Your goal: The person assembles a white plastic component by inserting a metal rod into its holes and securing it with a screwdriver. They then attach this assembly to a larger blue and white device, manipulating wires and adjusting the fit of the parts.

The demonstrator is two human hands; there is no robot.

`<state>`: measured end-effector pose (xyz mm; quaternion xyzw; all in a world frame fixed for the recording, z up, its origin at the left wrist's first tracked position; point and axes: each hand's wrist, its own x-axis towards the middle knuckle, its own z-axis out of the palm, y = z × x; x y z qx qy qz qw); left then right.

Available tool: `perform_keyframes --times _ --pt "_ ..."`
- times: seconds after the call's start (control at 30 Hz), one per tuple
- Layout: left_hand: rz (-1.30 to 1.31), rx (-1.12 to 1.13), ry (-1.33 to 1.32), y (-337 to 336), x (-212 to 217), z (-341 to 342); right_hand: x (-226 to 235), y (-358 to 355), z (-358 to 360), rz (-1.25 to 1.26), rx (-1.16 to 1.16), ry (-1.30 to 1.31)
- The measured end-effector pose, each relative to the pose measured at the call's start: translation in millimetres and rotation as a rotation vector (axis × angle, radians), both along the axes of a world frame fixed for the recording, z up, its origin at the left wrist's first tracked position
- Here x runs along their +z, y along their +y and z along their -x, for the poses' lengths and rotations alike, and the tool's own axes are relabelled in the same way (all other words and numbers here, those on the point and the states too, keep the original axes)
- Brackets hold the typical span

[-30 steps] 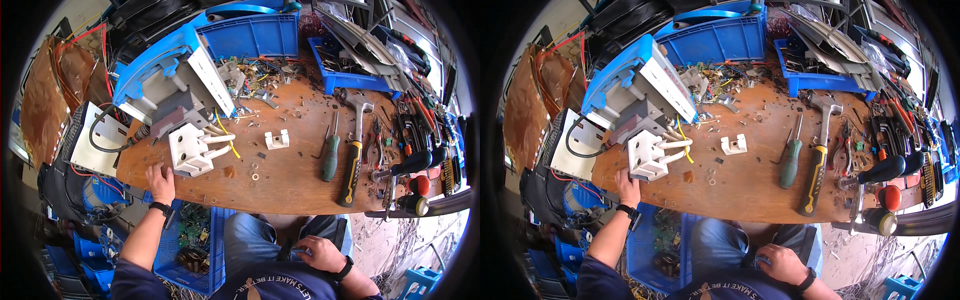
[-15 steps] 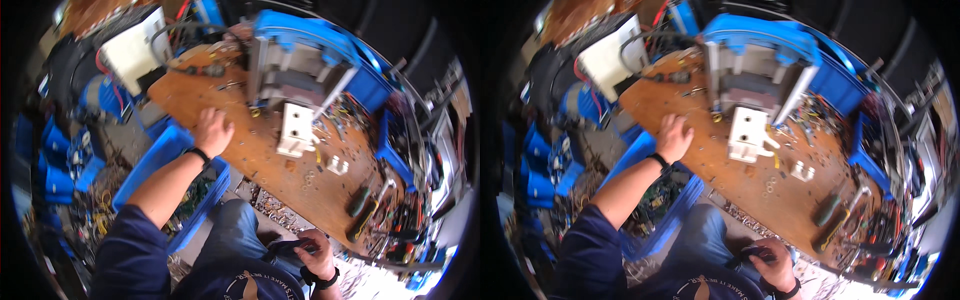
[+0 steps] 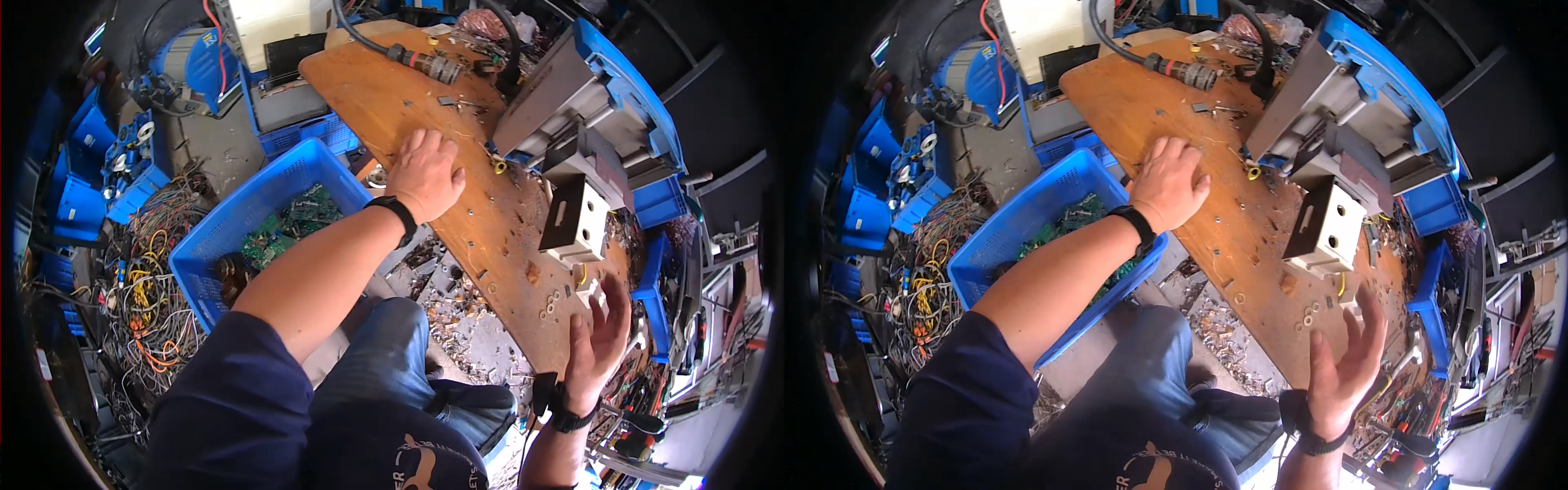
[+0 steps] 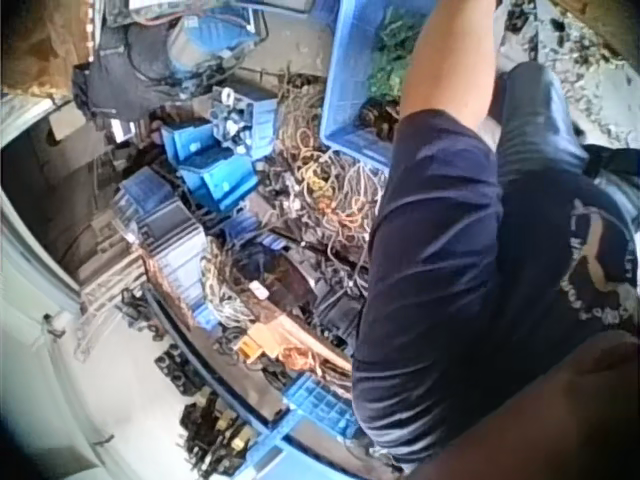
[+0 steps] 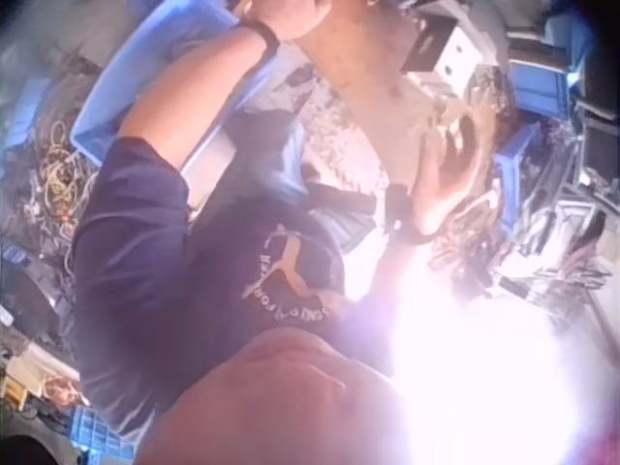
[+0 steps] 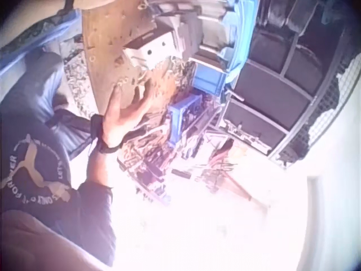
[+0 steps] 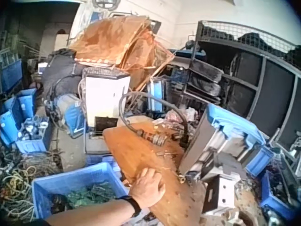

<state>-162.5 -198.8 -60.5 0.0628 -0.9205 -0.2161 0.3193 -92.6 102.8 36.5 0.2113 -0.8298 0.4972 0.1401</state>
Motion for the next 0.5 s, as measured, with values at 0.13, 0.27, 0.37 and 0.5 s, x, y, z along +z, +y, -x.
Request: perform_keyframes --times 0.13,0.27,0.37,0.5 --pt "-0.002 0.0 -0.015 -3.4 -0.1 0.3 -1.7 -20.5 23.4 -0.01 -0.048 0.079" --pt "0.001 0.003 0.001 -2.8 -2.0 0.6 -6.3 -29.9 32.3 -0.08 -0.079 0.133" --pt "0.0 0.008 -0.031 -1.3 -0.8 -0.4 -12.9 -35.7 42.1 -0.187 -0.098 0.224" --pt "-0.029 0.009 -0.028 -1.8 -0.9 -2.6 -14.0 -44.8 50.6 -0.397 -0.11 0.42"
